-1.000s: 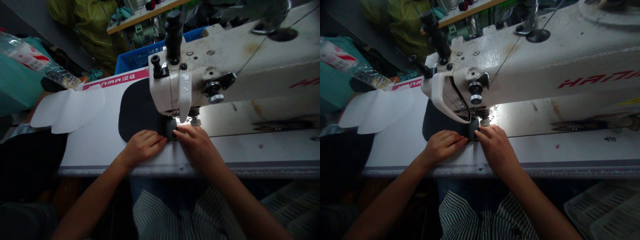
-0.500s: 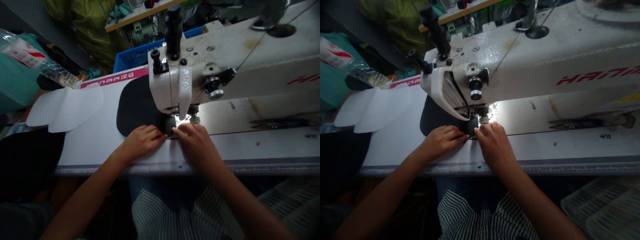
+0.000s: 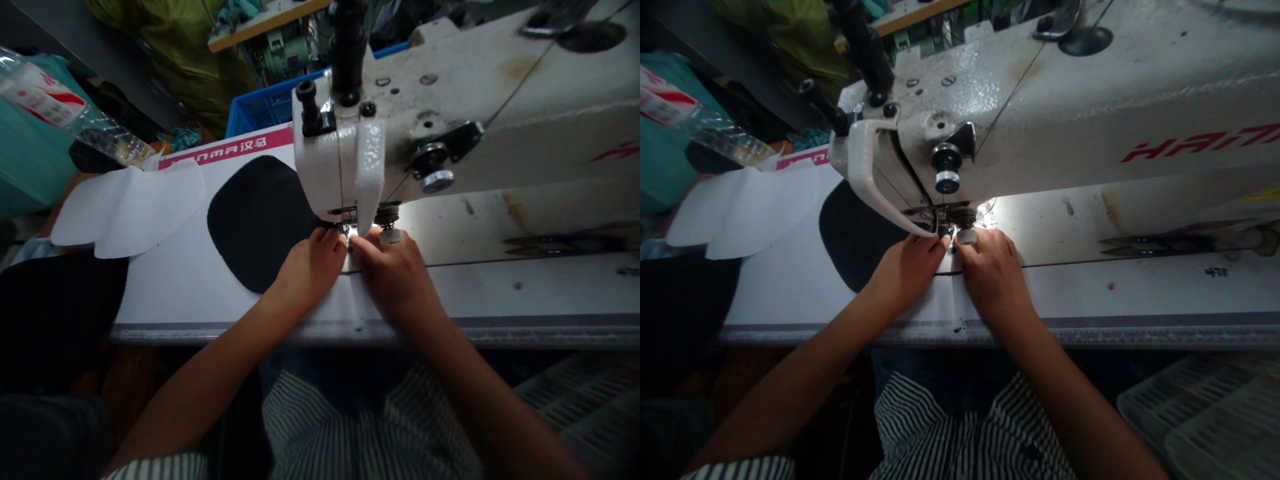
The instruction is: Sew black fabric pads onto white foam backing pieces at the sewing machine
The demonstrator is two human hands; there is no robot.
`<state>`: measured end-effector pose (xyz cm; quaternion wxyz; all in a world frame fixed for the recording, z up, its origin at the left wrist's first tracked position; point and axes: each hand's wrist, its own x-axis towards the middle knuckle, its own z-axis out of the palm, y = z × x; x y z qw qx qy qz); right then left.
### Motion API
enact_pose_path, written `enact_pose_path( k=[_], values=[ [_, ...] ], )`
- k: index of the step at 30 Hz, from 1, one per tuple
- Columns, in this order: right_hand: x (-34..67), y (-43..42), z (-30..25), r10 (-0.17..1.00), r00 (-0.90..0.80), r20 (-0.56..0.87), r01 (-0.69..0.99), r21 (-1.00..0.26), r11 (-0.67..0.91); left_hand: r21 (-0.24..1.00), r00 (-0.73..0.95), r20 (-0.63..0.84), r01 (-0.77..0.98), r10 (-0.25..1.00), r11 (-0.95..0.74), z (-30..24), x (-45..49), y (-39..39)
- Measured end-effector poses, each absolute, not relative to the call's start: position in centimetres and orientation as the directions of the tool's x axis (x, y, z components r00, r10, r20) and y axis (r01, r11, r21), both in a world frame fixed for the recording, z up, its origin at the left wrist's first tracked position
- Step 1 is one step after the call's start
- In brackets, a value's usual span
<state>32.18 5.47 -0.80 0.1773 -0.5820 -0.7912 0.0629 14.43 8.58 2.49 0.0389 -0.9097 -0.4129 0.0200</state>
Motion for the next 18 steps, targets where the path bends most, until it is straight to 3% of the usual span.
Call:
enact_pose_path(
  k=[5,9,13,16,18],
  values=[
    [32.4,5.6,-1.2,0.94,-0.265,0.213,0.892,-0.315,0.323,-0.072,0.579,-0.02,0.812,0.815,-0.579,2.9,17.2,8.1],
    [32.4,5.5,-1.1,0.942,-0.257,0.216,0.886,-0.336,0.319,0.028,0.561,-0.032,0.828,0.827,-0.56,3.4,16.7,8.6],
    [32.4,5.1,-1.2,0.935,-0.26,0.242,0.877,-0.346,0.333,0.198,0.736,0.013,0.661,0.677,-0.723,3.3,12.3,10.1],
    [32.2,5.1,-1.4,0.93,-0.29,0.226,0.884,-0.309,0.351,0.21,0.856,0.051,0.495,0.515,-0.843,2.4,9.0,10.9],
    [32.0,5.2,-1.4,0.934,-0.289,0.209,0.9,-0.273,0.34,0.202,0.87,0.056,0.472,0.491,-0.859,1.8,8.2,10.9]
  ],
)
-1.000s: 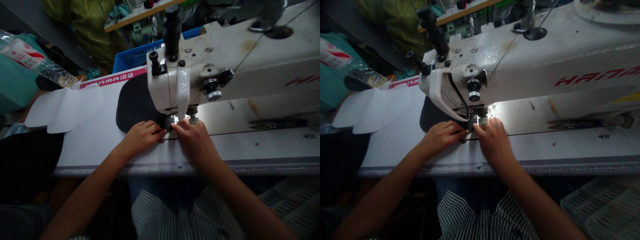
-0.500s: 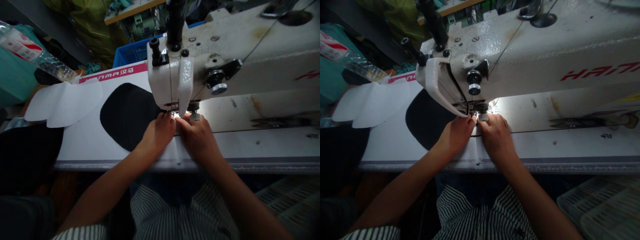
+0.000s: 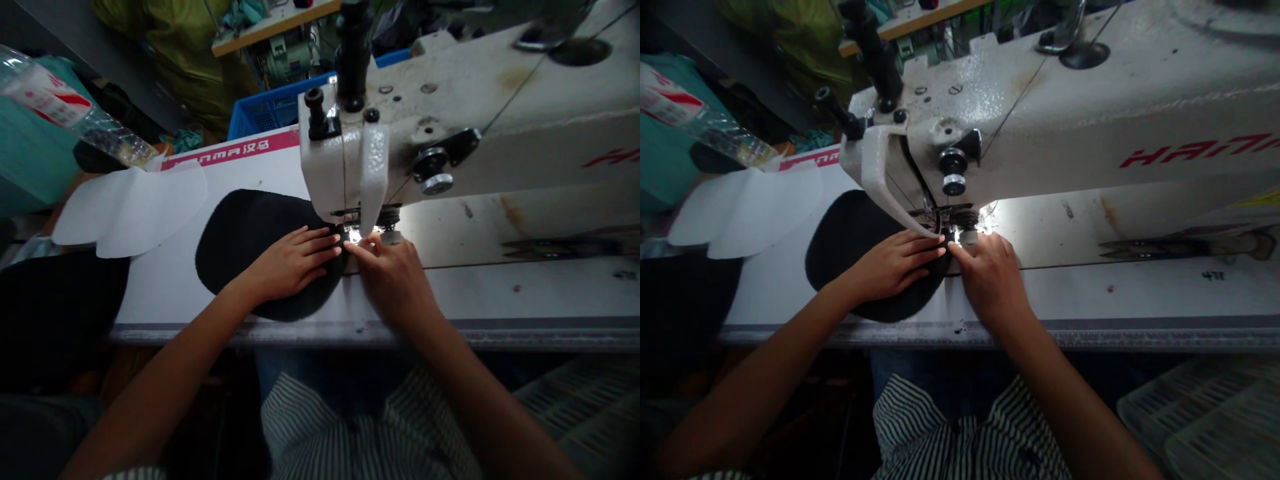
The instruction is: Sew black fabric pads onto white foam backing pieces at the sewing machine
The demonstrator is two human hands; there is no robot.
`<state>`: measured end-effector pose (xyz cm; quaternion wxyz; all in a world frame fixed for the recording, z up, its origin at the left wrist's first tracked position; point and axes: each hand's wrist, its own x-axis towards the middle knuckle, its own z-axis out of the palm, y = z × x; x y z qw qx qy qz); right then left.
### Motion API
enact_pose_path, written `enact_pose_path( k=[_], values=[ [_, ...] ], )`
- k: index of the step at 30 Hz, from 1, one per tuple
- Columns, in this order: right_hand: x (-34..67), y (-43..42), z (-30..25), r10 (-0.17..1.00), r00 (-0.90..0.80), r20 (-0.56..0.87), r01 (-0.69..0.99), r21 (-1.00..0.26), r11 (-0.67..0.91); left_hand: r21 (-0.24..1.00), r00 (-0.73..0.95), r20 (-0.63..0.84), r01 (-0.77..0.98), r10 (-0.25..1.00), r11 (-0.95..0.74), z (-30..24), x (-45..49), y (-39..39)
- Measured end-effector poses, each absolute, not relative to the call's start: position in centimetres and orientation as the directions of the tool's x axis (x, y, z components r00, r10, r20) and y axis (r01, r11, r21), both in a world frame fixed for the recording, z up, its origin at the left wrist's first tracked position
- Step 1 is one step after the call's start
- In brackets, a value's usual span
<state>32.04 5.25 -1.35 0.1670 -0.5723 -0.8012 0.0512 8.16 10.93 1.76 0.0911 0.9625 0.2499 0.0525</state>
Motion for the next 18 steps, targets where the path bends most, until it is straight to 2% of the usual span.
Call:
enact_pose_path(
  k=[5,8,11,14,18],
  values=[
    [31.8,6.0,-1.1,0.951,-0.247,0.188,0.929,-0.233,0.287,0.174,0.777,0.088,0.603,0.623,-0.778,0.9,9.7,10.4],
    [32.2,5.3,-1.2,0.949,-0.252,0.191,0.915,-0.271,0.298,0.19,0.727,0.103,0.656,0.679,-0.731,0.7,10.5,10.4],
    [32.6,3.1,-1.3,0.923,-0.277,0.266,0.864,-0.351,0.36,0.221,0.719,0.115,0.654,0.686,-0.723,0.8,10.0,10.2],
    [32.6,0.3,-1.3,0.875,-0.352,0.333,0.803,-0.373,0.465,0.29,0.721,0.13,0.629,0.68,-0.722,1.3,8.6,8.7],
    [31.5,-1.3,-1.2,0.86,-0.408,0.308,0.776,-0.379,0.504,0.374,0.748,0.065,0.596,0.661,-0.711,2.3,6.6,5.3]
  ],
)
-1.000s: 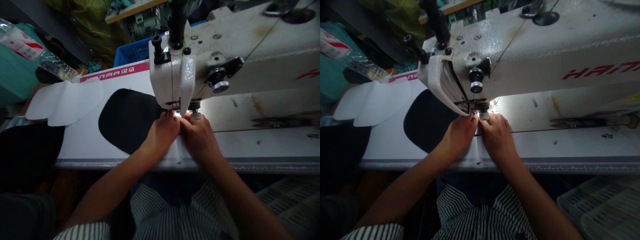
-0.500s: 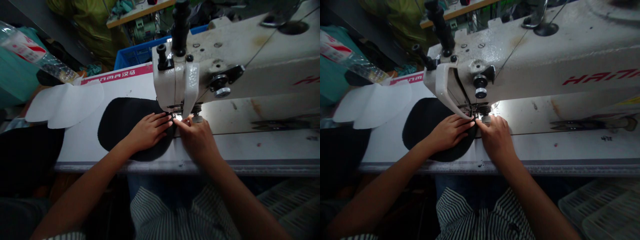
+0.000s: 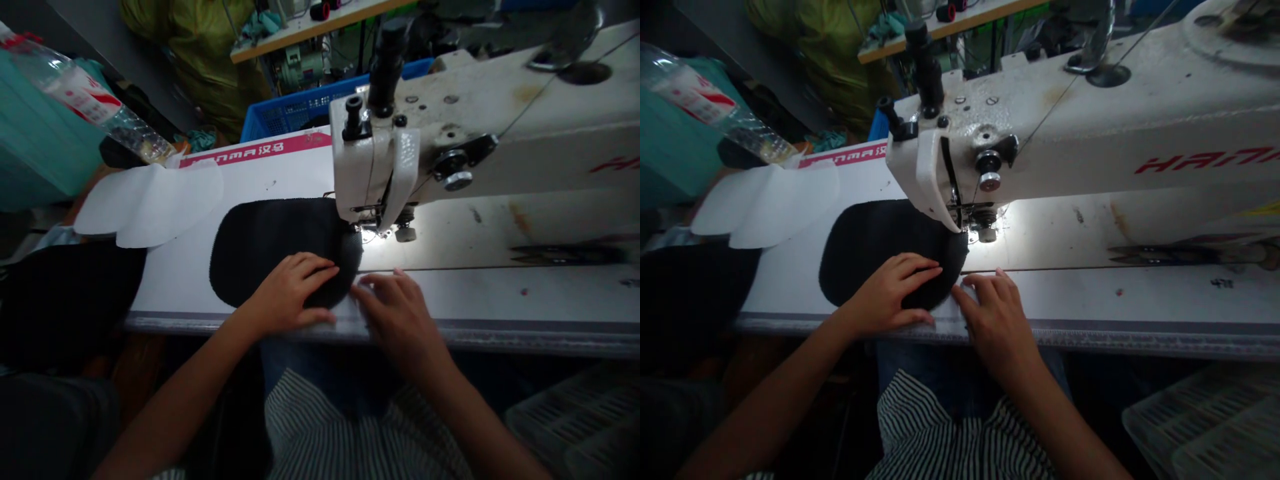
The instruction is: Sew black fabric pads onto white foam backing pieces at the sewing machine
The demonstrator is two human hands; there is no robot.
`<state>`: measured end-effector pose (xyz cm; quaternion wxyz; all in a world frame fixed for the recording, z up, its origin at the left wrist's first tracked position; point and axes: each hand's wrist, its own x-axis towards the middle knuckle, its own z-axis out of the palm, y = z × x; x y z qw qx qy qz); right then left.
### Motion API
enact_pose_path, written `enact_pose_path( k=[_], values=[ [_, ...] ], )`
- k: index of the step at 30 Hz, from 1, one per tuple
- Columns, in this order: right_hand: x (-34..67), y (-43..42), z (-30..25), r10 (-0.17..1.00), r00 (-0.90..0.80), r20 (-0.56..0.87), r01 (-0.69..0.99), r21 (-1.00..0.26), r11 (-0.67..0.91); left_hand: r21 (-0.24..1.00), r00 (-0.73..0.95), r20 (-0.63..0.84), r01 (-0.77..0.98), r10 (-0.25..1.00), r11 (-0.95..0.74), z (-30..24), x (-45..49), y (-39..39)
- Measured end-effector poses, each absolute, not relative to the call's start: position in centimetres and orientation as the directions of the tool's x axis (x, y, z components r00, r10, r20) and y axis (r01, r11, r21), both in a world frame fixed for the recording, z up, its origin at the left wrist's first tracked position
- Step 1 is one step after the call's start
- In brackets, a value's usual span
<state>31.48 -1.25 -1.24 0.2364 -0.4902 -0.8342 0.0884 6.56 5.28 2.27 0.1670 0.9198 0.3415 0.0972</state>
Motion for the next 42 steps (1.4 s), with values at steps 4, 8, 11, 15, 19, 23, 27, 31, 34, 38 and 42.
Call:
enact_pose_path(
  k=[4,8,11,15,19,23,27,31,34,38,42],
  values=[
    [30.2,-0.6,-0.9,0.883,-0.333,0.331,0.73,-0.503,0.463,0.478,0.714,0.074,0.587,0.696,-0.653,2.2,5.5,3.9],
    [29.2,-0.4,-0.3,0.903,-0.259,0.343,0.689,-0.589,0.422,0.667,0.672,0.07,0.518,0.738,-0.535,1.9,4.8,5.1],
    [28.5,-1.1,0.0,0.881,-0.315,0.354,0.697,-0.544,0.468,0.695,0.653,0.065,0.512,0.754,-0.504,2.1,4.6,5.5],
    [27.9,-2.3,-0.2,0.878,-0.399,0.264,0.8,-0.368,0.474,0.535,0.71,0.094,0.555,0.698,-0.637,2.1,5.5,4.4],
    [28.0,-3.2,-0.7,0.874,-0.404,0.27,0.843,-0.261,0.471,0.252,0.774,0.099,0.589,0.626,-0.768,1.2,6.6,3.0],
    [28.4,-3.5,-1.1,0.855,-0.408,0.322,0.828,-0.265,0.495,0.123,0.782,0.144,0.594,0.607,-0.795,0.7,6.8,2.9],
    [28.4,-3.5,-1.3,0.845,-0.404,0.35,0.818,-0.276,0.505,0.121,0.788,0.147,0.586,0.598,-0.801,0.8,6.7,3.2],
    [28.4,-3.5,-1.3,0.848,-0.396,0.352,0.817,-0.287,0.501,0.139,0.793,0.133,0.579,0.594,-0.803,0.5,6.7,3.2],
    [28.6,-3.4,-1.2,0.857,-0.38,0.348,0.796,-0.35,0.495,0.144,0.792,0.118,0.583,0.598,-0.8,0.3,6.6,3.0],
    [28.8,-3.0,-1.2,0.892,-0.257,0.372,0.784,-0.459,0.418,0.166,0.795,0.091,0.581,0.599,-0.797,1.2,6.8,3.1],
    [28.6,-2.6,-1.2,0.897,-0.285,0.337,0.848,-0.348,0.4,0.191,0.785,0.052,0.599,0.617,-0.778,2.7,8.0,4.5]
  ],
)
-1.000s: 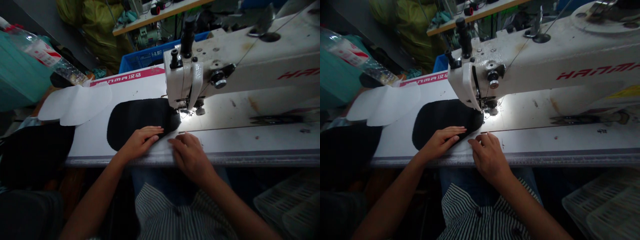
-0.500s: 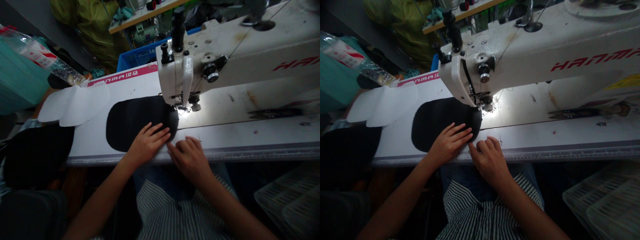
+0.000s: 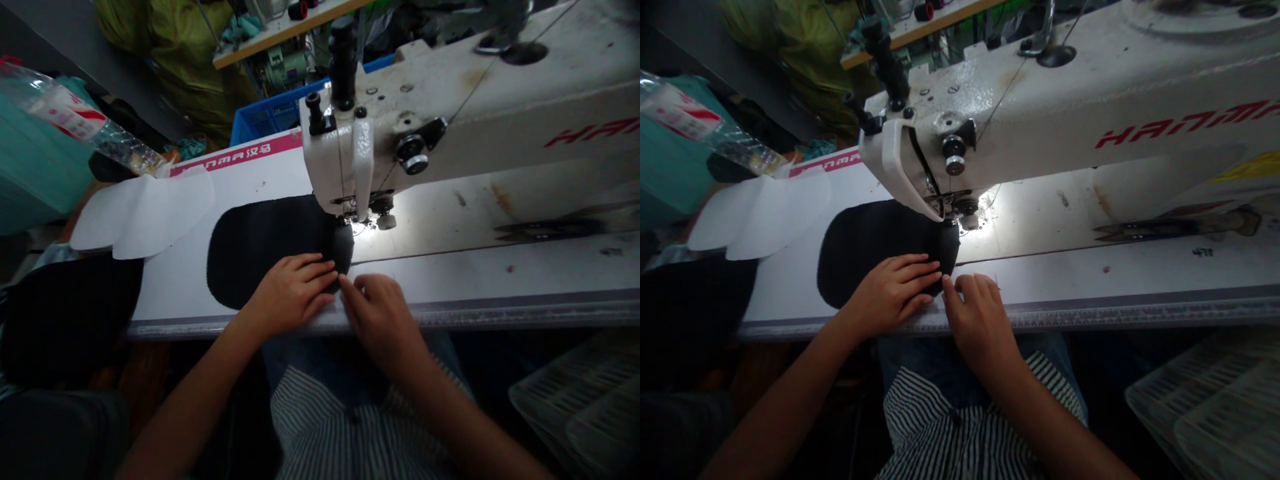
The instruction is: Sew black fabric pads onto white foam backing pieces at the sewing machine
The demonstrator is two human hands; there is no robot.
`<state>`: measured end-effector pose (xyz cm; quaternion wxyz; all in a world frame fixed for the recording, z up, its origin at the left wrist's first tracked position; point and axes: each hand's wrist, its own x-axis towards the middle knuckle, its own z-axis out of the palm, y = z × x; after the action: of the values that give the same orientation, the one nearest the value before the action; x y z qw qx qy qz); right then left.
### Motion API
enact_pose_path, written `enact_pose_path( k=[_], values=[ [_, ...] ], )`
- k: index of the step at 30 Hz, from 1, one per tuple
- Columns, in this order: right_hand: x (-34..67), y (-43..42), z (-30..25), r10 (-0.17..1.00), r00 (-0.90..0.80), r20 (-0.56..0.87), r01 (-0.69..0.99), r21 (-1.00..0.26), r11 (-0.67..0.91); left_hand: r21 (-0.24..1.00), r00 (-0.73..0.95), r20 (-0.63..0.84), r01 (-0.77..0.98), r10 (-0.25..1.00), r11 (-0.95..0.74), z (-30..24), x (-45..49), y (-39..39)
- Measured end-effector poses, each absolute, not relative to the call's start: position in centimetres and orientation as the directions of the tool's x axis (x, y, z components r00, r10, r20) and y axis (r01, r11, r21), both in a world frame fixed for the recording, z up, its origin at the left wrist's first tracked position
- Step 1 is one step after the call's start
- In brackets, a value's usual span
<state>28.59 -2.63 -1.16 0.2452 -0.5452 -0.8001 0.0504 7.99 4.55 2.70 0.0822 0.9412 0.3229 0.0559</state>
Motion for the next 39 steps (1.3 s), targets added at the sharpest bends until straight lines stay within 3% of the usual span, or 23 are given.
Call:
enact_pose_path(
  k=[8,19,23,26,31,35,39],
  values=[
    [28.4,-2.9,-0.6,0.908,-0.308,0.285,0.887,-0.26,0.383,0.179,0.87,-0.013,0.488,0.493,-0.855,2.0,8.8,9.2],
    [30.3,2.2,-0.5,0.921,-0.295,0.253,0.906,-0.231,0.354,0.157,0.802,0.112,0.569,0.587,-0.807,1.2,9.7,11.4],
    [30.8,4.4,0.0,0.942,-0.284,0.177,0.921,-0.223,0.32,0.233,0.87,0.162,0.424,0.465,-0.875,1.1,8.2,11.8],
    [30.9,5.4,0.2,0.948,-0.277,0.157,0.933,-0.19,0.304,0.21,0.884,0.193,0.388,0.427,-0.898,1.1,7.7,12.0],
    [30.9,5.4,-0.1,0.949,-0.264,0.175,0.937,-0.188,0.295,0.109,0.835,0.195,0.503,0.514,-0.857,1.0,9.0,11.9],
    [31.1,4.8,-0.4,0.945,-0.27,0.183,0.93,-0.205,0.305,0.079,0.756,0.186,0.625,0.628,-0.776,1.2,10.3,11.5],
    [31.5,3.1,-0.7,0.916,-0.306,0.259,0.884,-0.28,0.375,0.071,0.741,0.139,0.654,0.657,-0.753,1.5,10.2,11.6]
  ],
)
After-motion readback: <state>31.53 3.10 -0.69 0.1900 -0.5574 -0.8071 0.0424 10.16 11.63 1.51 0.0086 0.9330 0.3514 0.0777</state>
